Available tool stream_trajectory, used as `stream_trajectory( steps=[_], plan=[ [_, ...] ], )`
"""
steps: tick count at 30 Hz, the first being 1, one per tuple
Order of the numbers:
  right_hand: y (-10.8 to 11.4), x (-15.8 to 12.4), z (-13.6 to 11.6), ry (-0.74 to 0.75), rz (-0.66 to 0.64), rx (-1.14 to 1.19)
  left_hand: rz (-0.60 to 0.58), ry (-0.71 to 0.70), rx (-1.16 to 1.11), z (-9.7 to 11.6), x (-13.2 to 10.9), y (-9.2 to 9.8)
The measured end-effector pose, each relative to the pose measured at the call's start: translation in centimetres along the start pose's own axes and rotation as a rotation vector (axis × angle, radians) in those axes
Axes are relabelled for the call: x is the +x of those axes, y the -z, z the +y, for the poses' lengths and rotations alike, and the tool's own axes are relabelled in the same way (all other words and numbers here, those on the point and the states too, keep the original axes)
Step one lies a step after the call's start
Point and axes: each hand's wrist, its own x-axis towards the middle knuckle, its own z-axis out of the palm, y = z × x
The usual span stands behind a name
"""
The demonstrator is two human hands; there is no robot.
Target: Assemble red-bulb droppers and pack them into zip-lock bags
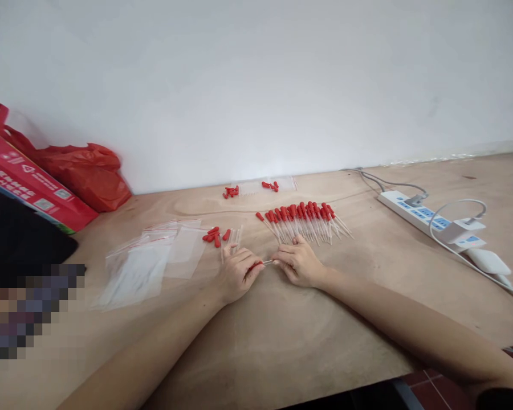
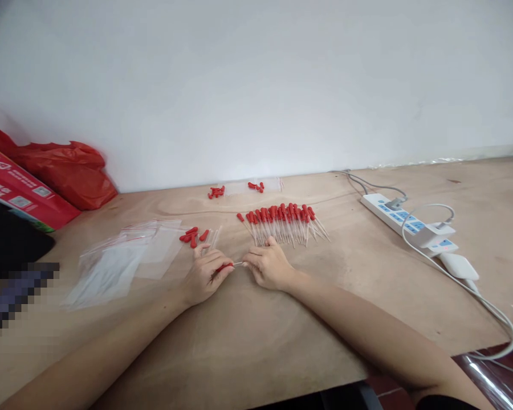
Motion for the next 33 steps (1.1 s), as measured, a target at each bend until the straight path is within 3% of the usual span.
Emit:
stream_trajectory(
  steps=[9,14,17,21,25,33],
  plan=[
    [0.4,0.9,-0.7,-0.133,-0.2,0.249,-0.001,-0.073,-0.006,-0.1,0.0,0.1],
    [1.2,1.4,-0.9,-0.151,-0.228,0.194,0.006,-0.056,0.051,-0.6,0.4,0.5],
    [1.5,1.8,-0.2,-0.203,-0.201,0.204,0.112,0.044,0.114,-1.5,0.4,0.7],
    [0.9,3.5,1.2,-0.479,-0.087,0.294,0.33,0.277,0.229,-3.5,0.1,0.9],
    [-0.8,6.2,1.8,-0.663,0.019,0.144,0.432,0.487,0.253,-5.6,0.0,1.3],
    [-3.5,8.8,1.5,-0.685,-0.074,-0.183,0.498,0.665,0.252,-7.2,-0.3,2.0]
  ],
)
